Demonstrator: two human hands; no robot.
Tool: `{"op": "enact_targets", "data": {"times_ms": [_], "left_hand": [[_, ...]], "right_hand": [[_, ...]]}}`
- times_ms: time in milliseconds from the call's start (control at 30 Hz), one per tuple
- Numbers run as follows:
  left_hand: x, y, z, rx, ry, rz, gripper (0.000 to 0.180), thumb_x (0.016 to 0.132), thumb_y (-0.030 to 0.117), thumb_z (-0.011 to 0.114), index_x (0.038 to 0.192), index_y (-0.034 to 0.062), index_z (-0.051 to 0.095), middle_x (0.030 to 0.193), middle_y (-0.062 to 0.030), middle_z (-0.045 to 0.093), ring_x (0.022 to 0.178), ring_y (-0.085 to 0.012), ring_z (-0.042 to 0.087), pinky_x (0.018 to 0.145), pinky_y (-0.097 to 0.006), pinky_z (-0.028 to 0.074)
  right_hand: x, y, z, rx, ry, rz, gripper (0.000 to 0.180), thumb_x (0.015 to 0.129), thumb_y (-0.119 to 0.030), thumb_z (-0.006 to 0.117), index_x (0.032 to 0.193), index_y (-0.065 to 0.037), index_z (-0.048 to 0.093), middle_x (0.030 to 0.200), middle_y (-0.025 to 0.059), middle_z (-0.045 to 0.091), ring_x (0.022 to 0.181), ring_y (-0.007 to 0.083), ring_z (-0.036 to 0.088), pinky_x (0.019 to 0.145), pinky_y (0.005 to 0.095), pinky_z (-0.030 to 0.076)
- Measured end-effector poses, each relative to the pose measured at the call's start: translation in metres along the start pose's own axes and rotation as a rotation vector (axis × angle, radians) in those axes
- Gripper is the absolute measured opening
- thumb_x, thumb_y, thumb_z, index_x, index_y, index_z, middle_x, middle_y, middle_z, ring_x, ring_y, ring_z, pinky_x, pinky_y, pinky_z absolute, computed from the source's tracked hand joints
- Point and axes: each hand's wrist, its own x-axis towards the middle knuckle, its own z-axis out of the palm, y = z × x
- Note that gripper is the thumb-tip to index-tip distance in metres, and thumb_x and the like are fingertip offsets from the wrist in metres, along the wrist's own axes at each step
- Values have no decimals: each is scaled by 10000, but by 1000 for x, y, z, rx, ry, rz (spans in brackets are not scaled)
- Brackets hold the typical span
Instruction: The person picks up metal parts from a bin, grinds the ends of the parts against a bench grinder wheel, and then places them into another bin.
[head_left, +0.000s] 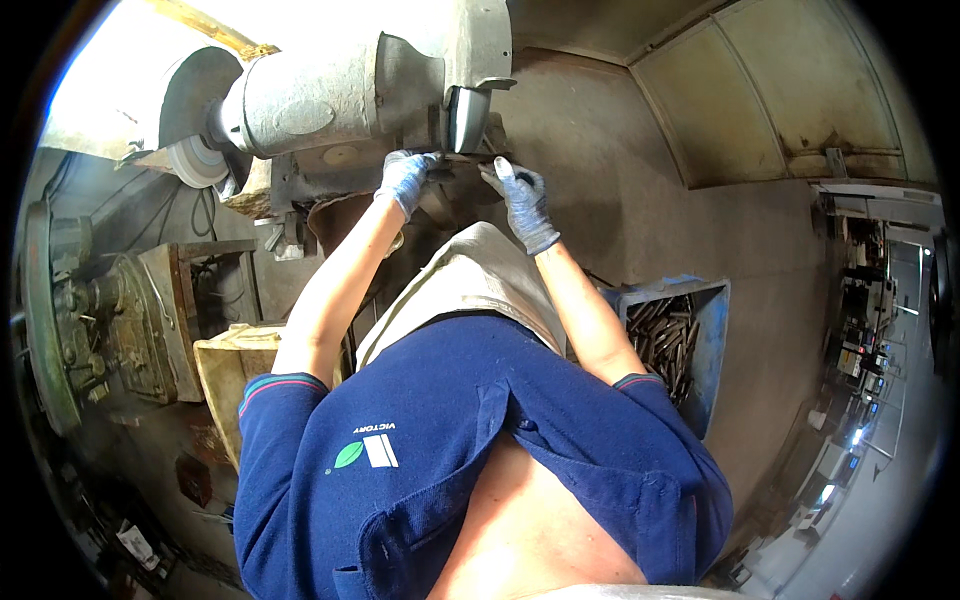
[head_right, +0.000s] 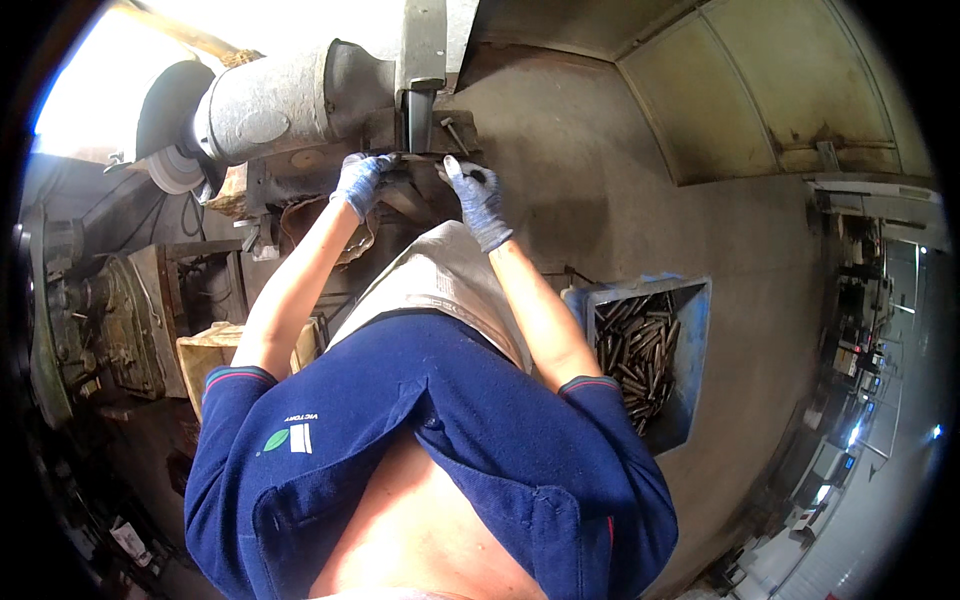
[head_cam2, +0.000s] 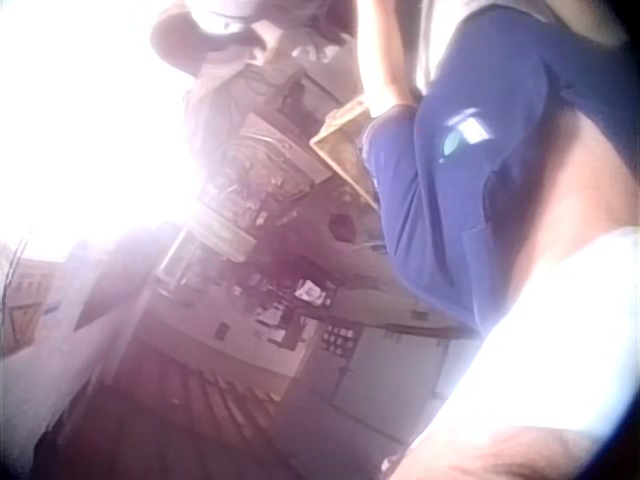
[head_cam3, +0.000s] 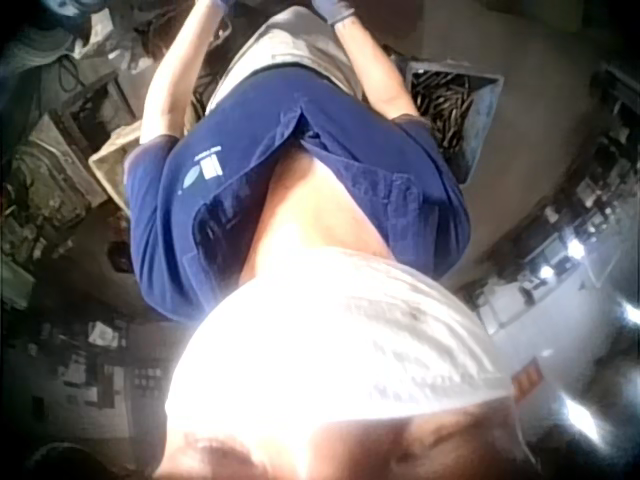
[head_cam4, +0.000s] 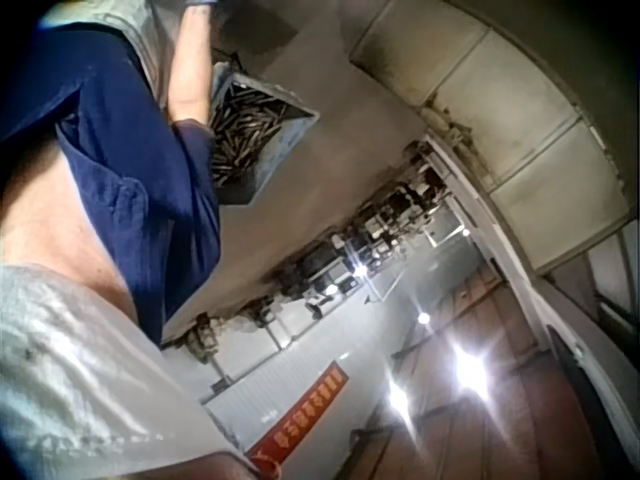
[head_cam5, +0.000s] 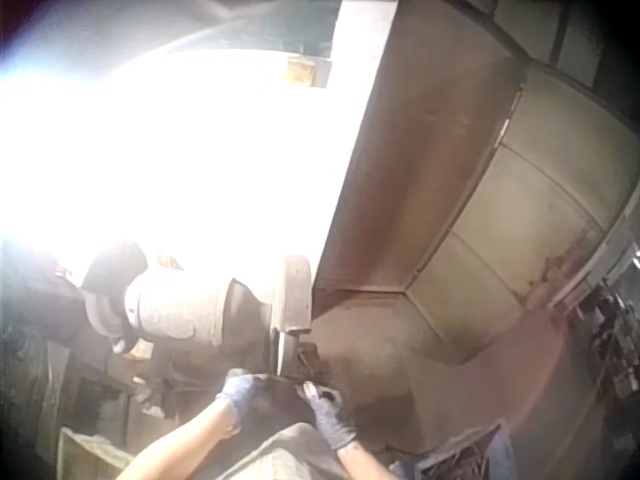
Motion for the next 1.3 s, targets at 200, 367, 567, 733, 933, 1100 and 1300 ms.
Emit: {"op": "enact_targets", "data": {"times_ms": [200,367,567,733,933,1100,1300], "left_hand": [[16,-5,-34,82,46,-5,144,832,43,594,931,-58,626,829,-154,665,694,-260,665,596,-325,533],[4,0,-39,96,50,89,134,860,61,574,928,-44,623,812,-118,666,658,-202,650,578,-281,506],[-72,8,-17,97,-107,336,130,876,69,571,953,-25,615,794,-93,660,671,-137,629,573,-225,486],[-87,7,11,37,-274,342,167,837,49,632,983,-30,644,840,-29,654,726,-70,568,668,-204,459],[-94,6,35,507,-349,414,249,831,94,643,1027,-58,631,880,-48,651,755,-85,555,676,-226,453],[-68,-55,15,420,-573,143,146,841,64,637,962,-17,650,812,19,613,701,-53,498,650,-207,426],[-54,-104,-22,667,-661,25,76,815,58,656,876,14,669,805,0,645,703,-70,525,679,-228,435]], "right_hand": [[2,11,25,70,-10,3,283,834,-256,676,904,18,683,884,79,673,819,140,630,787,261,504],[-2,17,35,0,-16,-72,236,824,-199,678,920,17,681,906,81,674,854,138,620,788,262,493],[-57,-34,26,-775,-153,-916,359,759,-109,694,1093,1,621,1154,202,575,1084,310,567,949,362,438],[-98,-73,8,-927,-96,-1017,529,711,-248,752,1137,12,580,1166,237,549,1082,370,556,907,392,474],[-153,-78,-41,-984,208,-841,481,677,-206,775,1087,-14,614,1193,216,535,1086,340,554,919,370,462],[-233,-85,-104,-1047,669,-575,430,668,-130,774,1043,2,610,1097,154,576,1019,262,572,893,328,471],[-339,-74,-204,-1420,1443,-402,307,714,-192,735,958,-30,643,855,126,638,784,244,620,759,328,511]]}}
